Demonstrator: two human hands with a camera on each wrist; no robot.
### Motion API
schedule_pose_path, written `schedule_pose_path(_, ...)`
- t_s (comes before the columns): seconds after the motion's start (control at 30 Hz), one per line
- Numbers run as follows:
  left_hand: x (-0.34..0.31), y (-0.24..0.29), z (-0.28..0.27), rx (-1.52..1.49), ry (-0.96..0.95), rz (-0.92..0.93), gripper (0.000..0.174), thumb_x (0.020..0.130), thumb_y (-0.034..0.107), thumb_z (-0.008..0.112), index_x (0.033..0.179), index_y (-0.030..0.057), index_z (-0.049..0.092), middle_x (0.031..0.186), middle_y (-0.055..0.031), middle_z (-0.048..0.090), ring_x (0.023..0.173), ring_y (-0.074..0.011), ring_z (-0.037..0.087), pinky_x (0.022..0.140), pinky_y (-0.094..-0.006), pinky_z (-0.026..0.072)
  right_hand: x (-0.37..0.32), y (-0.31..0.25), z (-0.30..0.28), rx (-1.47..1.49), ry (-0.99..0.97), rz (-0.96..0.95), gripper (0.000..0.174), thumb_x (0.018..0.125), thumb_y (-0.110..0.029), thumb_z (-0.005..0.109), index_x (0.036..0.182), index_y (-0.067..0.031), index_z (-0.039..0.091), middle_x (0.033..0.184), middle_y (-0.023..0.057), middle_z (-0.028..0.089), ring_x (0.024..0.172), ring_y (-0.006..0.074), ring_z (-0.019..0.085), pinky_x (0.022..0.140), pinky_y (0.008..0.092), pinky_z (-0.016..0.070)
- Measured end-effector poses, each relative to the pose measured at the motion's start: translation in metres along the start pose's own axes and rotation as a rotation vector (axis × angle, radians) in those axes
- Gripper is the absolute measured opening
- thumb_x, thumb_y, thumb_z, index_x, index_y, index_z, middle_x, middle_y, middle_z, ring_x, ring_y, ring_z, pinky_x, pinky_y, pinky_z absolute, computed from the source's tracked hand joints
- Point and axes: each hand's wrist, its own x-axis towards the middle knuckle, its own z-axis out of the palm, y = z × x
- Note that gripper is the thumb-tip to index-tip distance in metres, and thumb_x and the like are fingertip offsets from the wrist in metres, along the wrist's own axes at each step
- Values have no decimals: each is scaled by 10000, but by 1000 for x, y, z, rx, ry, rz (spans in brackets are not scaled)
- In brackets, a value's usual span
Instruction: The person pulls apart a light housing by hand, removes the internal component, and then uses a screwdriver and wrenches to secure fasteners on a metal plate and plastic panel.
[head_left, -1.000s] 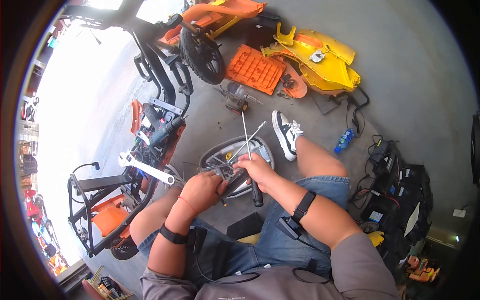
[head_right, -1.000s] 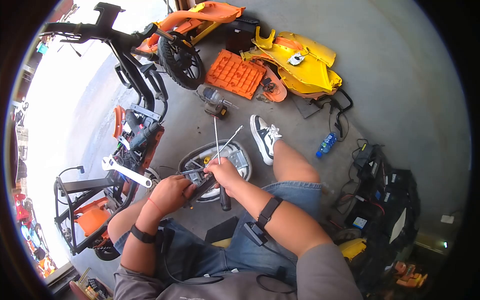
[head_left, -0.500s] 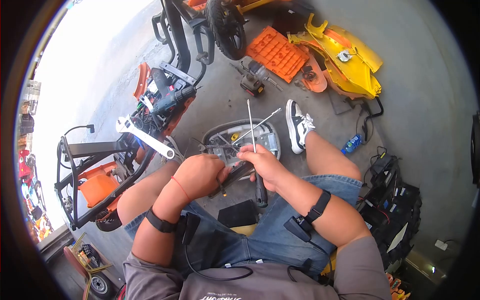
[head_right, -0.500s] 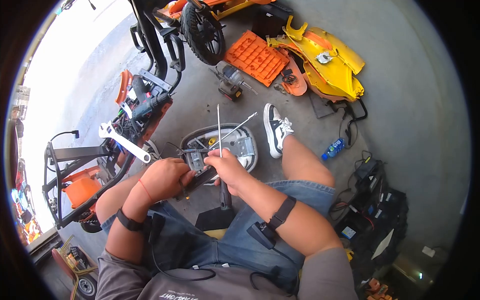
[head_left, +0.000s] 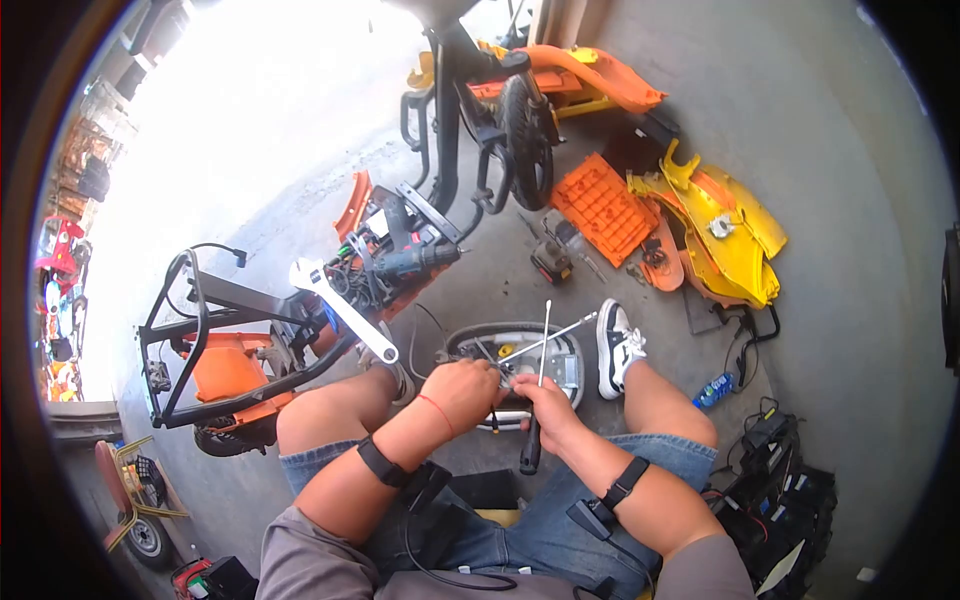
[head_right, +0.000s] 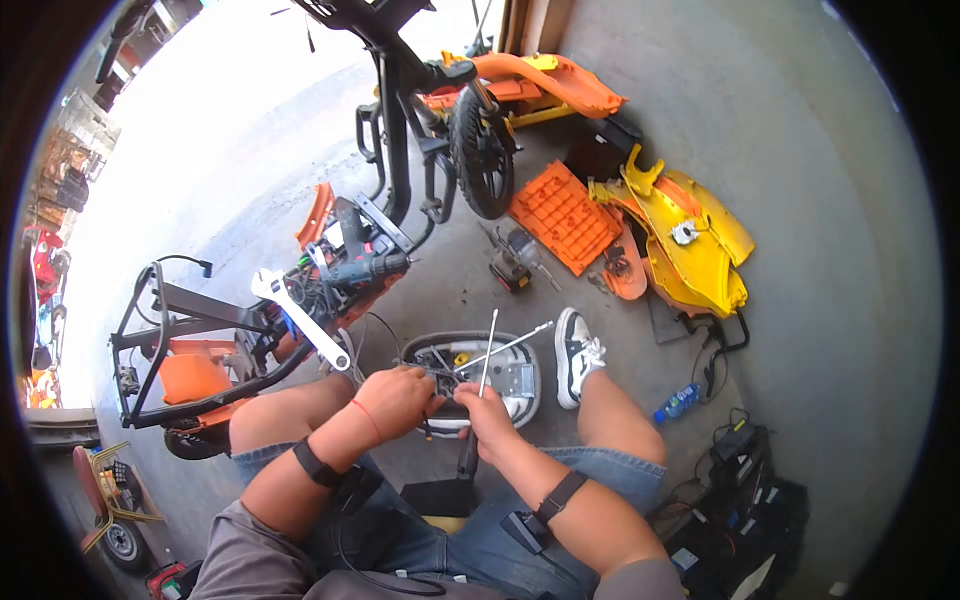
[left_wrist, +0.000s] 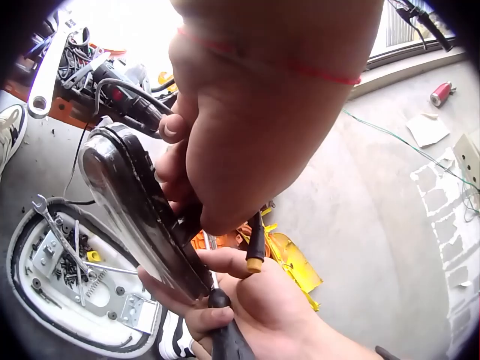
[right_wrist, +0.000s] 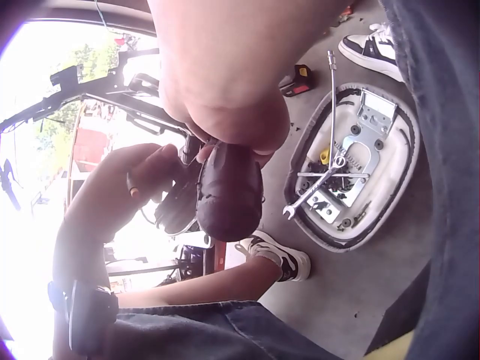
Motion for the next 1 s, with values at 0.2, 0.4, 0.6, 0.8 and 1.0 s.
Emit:
schedule_pose_path(0.2,7,-4,4,-46,37,-92,332,953,334,552,851,39,667,898,-152,667,881,-331,673,795,-436,532,-1,-20,3,-31,-3,-90,366,850,-153,684,1184,-90,547,1089,35,557,842,137,566,497,269,430)
schedule_pose_path(0.4,5,-9,-2,-150,219,-161,276,953,285,565,931,16,624,902,-173,632,860,-355,653,754,-443,528,-4,-24,-3,-60,-99,-134,472,854,-124,745,1257,-70,504,1121,33,593,889,110,580,544,240,421)
schedule_pose_path(0.6,0,-12,-49,-369,373,-213,294,924,254,633,1117,34,606,946,-158,660,891,-337,662,785,-424,523,-24,-30,-11,-347,145,-218,595,782,-284,833,1213,-11,527,1034,98,636,753,124,585,491,247,425)
schedule_pose_path(0.8,-14,-28,-45,-446,384,-138,372,899,298,676,1136,21,600,885,-152,674,884,-332,656,804,-420,516,-70,-47,-15,-289,148,-348,375,943,-336,674,1064,4,573,863,87,691,666,143,674,416,207,412)
schedule_pose_path(1.0,-25,-29,-50,-1006,323,-3,426,1032,378,508,1180,-5,619,952,-87,670,843,-150,631,730,-301,519,-144,-74,2,-176,98,-430,439,1003,-426,541,980,8,604,809,120,682,616,160,661,396,203,413)
